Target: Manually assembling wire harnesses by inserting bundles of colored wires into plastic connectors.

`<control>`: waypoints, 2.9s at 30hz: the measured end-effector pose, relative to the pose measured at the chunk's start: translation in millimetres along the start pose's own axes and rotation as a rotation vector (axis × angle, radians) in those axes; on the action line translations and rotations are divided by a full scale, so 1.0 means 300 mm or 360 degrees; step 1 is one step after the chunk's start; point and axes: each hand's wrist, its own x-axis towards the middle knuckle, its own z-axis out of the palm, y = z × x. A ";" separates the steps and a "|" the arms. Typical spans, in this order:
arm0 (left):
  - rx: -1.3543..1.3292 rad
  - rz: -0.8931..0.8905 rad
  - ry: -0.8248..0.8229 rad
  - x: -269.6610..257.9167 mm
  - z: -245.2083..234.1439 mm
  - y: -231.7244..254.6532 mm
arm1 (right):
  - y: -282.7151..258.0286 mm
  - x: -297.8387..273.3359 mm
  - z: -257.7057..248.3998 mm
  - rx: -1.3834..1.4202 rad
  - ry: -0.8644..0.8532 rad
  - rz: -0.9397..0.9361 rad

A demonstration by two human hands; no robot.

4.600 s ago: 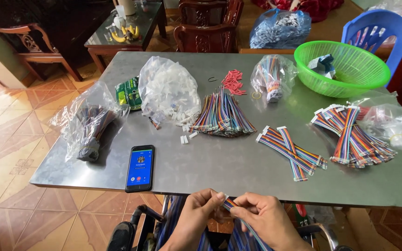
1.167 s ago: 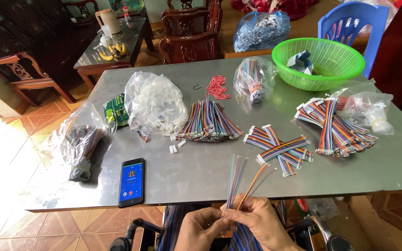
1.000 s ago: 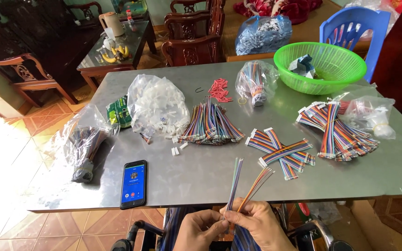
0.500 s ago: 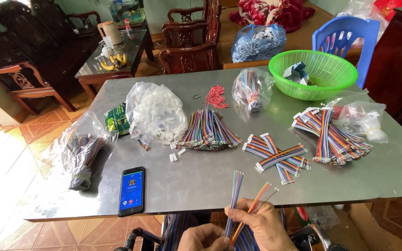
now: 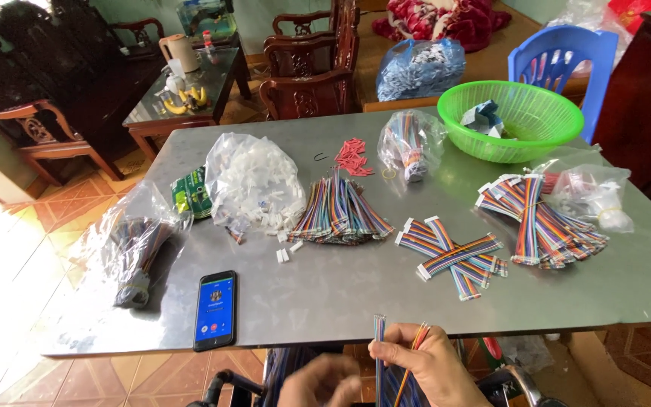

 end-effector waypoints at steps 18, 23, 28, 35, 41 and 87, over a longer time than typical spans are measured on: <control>-0.0613 0.0561 -0.0003 0.069 0.011 0.038 | -0.036 -0.055 0.031 -0.0170 -0.0491 0.0092; -0.0917 0.0332 0.0055 0.086 0.012 0.044 | 0.057 -0.003 0.028 -0.0347 -0.0305 -0.0328; -0.1189 0.0380 0.0211 0.202 0.070 -0.053 | 0.021 0.011 0.071 -0.0322 -0.0090 -0.0228; -0.0282 0.0577 0.0297 0.184 -0.044 0.114 | 0.036 0.122 -0.009 -0.0084 -0.0054 -0.0129; 0.0966 0.0853 0.1187 0.464 -0.278 0.206 | -0.011 0.134 -0.007 -0.0146 -0.0023 -0.0013; -0.1372 0.0353 -0.0075 0.141 0.016 0.027 | -0.115 -0.049 0.068 -0.0490 -0.0189 -0.0236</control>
